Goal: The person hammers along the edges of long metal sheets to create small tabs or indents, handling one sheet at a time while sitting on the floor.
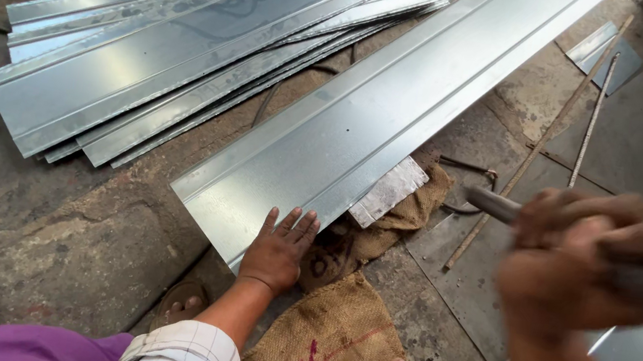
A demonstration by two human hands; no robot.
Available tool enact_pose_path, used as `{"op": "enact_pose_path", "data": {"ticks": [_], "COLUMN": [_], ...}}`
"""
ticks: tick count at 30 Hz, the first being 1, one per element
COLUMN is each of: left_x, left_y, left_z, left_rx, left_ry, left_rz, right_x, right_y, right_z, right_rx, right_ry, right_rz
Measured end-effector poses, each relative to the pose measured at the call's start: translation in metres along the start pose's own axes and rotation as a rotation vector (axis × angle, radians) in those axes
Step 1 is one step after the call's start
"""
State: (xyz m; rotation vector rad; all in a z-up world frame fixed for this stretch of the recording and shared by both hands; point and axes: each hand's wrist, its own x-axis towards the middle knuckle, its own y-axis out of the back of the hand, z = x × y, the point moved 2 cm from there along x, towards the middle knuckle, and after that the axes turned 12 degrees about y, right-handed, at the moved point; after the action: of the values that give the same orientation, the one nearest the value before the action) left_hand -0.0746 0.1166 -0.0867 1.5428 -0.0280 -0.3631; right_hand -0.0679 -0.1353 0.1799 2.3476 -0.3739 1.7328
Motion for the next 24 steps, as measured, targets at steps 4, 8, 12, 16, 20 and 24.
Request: {"op": "enact_pose_path", "data": {"ticks": [4, 8, 12, 16, 20, 24], "left_x": [-0.007, -0.005, -0.005, -0.007, -0.009, -0.009], "left_y": [0.005, 0.009, 0.002, 0.009, 0.013, 0.016], "left_z": [-0.002, -0.001, -0.006, -0.006, -0.008, -0.007], "left_rx": [0.025, -0.016, 0.054, 0.084, 0.05, 0.001], "left_ry": [-0.002, -0.009, -0.011, -0.005, 0.002, 0.008], "left_rz": [-0.027, -0.11, -0.033, -0.062, -0.095, -0.029], "right_x": [-0.107, -0.082, -0.004, -0.031, -0.138, -0.121], "right_y": [-0.022, -0.034, -0.005, 0.006, 0.0, -0.007], "right_z": [0.042, 0.04, -0.011, 0.014, 0.077, 0.071], "right_rx": [-0.594, -0.662, -0.435, -0.248, -0.589, -0.557], "right_ry": [-1.017, -0.881, -0.497, -0.136, -0.501, -0.716], "right_rz": [-0.943, -0.86, -0.477, -0.249, -0.898, -0.715]}}
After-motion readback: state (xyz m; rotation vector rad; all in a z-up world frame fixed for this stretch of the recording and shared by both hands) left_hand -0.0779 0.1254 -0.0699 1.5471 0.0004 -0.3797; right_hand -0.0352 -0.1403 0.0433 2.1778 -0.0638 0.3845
